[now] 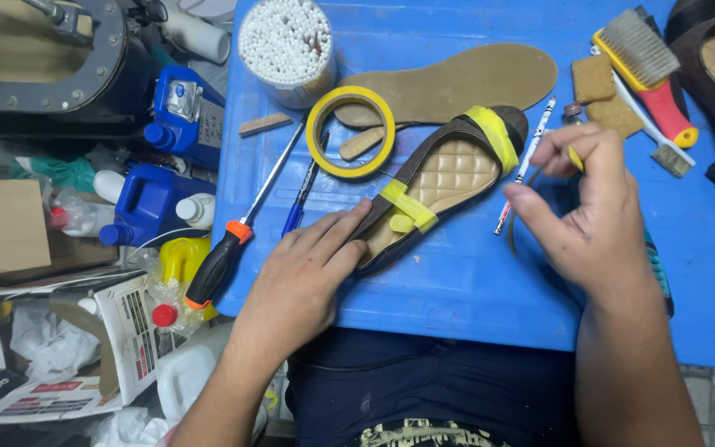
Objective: The person writes on a shoe insole with a blue marker, then places the insole into a black high-heeled shoe. They apply yellow masking tape around the shoe's heel and sole, securing the insole in place. Finally, they use the marker to draw lines on the taped heel area.
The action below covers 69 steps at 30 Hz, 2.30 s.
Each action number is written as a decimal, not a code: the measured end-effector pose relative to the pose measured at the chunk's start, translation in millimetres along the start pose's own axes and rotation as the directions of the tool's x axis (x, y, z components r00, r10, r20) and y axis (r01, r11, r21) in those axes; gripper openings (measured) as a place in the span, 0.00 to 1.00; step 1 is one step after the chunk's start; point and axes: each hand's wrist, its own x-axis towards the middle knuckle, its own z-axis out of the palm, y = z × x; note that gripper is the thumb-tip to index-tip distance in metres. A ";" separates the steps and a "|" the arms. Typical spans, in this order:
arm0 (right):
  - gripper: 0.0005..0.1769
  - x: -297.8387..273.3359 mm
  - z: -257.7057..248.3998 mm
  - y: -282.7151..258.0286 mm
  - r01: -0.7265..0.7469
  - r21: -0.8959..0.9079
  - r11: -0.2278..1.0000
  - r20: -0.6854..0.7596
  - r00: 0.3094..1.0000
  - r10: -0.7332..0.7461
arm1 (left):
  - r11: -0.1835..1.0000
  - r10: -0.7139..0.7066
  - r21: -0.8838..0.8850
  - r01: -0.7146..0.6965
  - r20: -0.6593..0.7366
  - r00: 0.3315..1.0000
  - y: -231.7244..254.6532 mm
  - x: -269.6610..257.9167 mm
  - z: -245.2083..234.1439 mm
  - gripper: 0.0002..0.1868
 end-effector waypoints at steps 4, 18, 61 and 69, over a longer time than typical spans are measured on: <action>0.05 -31.0 -10.6 0.2 -0.192 -0.017 0.981 0.047 0.980 0.193 | 0.997 -0.030 -0.064 0.031 0.013 0.999 13.4 6.6 -12.2 0.23; 0.12 -38.2 0.3 -32.2 0.191 -0.273 0.943 0.264 0.957 -0.118 | 0.991 -0.120 -0.061 0.118 -0.035 0.992 21.9 13.5 3.1 0.13; 0.23 -50.6 45.0 -56.6 0.595 -0.062 0.802 0.276 0.782 -0.559 | 0.706 -0.320 -0.646 0.290 0.074 0.944 90.7 -33.7 -23.8 0.13; 0.17 -53.5 30.0 -42.5 0.394 -0.236 0.888 0.153 0.918 -0.367 | 0.950 -0.020 -0.312 0.018 -0.006 1.000 -3.6 2.4 -22.9 0.37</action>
